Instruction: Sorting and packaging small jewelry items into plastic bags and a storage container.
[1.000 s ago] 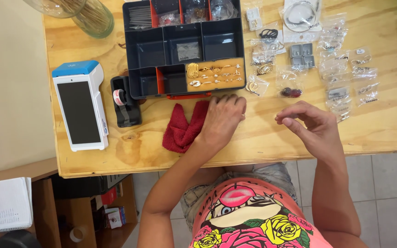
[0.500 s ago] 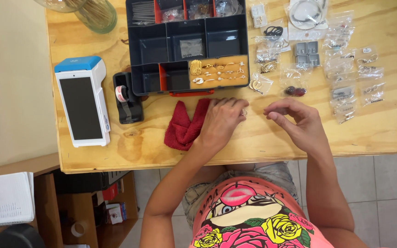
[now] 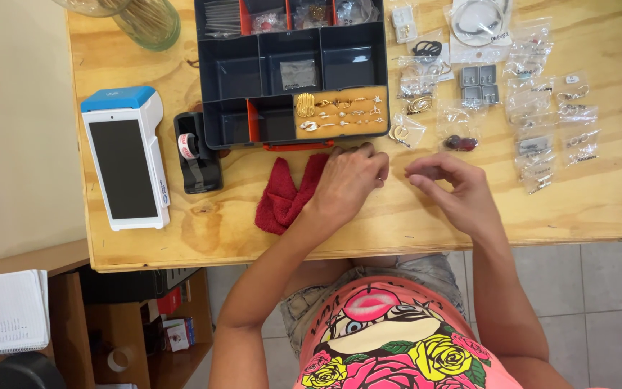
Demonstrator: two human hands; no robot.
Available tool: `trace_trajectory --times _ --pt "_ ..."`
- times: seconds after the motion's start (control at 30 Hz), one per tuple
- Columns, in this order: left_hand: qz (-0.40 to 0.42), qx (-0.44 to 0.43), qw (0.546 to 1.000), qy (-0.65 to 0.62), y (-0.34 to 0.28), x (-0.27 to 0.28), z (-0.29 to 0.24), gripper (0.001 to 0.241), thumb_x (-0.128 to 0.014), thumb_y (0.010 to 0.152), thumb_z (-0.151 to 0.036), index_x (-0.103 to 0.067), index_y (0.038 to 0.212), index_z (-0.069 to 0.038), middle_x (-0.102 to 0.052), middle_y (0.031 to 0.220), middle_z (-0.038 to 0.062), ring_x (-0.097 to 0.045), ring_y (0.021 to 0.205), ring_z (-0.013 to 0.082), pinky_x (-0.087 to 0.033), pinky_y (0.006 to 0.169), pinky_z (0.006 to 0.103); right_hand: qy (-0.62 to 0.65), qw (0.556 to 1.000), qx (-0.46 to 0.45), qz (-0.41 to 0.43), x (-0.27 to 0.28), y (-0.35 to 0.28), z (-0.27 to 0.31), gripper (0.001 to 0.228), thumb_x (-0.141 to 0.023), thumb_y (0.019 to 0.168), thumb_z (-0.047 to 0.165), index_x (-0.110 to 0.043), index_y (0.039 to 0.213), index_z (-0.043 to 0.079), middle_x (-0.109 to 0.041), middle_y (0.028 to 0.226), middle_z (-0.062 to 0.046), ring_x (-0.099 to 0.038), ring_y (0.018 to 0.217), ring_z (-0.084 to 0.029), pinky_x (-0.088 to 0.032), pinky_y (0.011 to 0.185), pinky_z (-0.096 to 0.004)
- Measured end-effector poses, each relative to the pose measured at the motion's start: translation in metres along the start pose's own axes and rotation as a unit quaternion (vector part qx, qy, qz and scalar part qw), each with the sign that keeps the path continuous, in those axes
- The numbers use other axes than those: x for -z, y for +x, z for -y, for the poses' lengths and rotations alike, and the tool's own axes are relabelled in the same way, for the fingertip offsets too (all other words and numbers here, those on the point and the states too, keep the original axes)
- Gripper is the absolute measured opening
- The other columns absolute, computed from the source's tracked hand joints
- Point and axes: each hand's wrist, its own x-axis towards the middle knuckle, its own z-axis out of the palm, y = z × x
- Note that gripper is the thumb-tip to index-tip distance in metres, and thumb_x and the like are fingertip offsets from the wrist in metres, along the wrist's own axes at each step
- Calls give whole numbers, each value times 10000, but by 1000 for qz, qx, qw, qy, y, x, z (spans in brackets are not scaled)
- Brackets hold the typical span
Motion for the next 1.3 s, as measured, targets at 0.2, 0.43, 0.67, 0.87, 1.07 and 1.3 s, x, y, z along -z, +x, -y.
trace_trajectory --times 0.2,0.43,0.67,0.87,1.07,1.3 --pt "-121 51 954 -271 -31 56 -7 133 -812 839 -241 -707 920 -232 -683 856 9 -744 854 204 -604 729 331 -165 985 47 -21 -27 9 14 289 -874 804 69 -765 1070 95 -709 860 -41 -703 743 -194 -562 686 -321" --pt "-166 110 887 -417 -58 51 -7 111 -785 921 -260 -766 1003 -188 -709 886 -9 -739 814 112 -611 717 233 -275 958 70 -45 -33 17 -8 330 -869 830 110 -751 1138 116 -627 862 -41 -656 703 -226 -557 657 -379" --pt "-193 81 855 -474 -69 61 -18 142 -719 980 -195 -777 1079 -110 -673 908 61 -714 770 145 -629 644 273 -337 941 30 26 -23 37 -17 260 -831 835 156 -714 1066 183 -602 903 -9 -694 768 -269 -571 720 -447" --pt "-218 98 760 -604 -75 56 -21 187 -686 1001 -121 -722 1151 -15 -705 919 102 -749 784 165 -666 668 267 -255 965 24 61 -23 42 13 169 -814 844 93 -719 977 137 -676 830 -27 -726 790 -243 -579 771 -383" --pt "-283 117 744 -593 -83 78 -39 133 -786 926 -113 -721 1012 -35 -793 893 114 -779 764 152 -649 676 228 94 993 67 36 -39 24 43 189 -830 819 -48 -731 979 -37 -683 821 -93 -717 706 -149 -610 731 -278" --pt "-381 90 877 -279 -96 112 -59 78 -791 919 -182 -757 990 -177 -802 830 -26 -787 732 109 -626 649 228 58 986 146 48 -55 29 101 164 -825 813 -90 -756 961 -81 -683 837 -161 -709 694 -187 -605 728 -313"
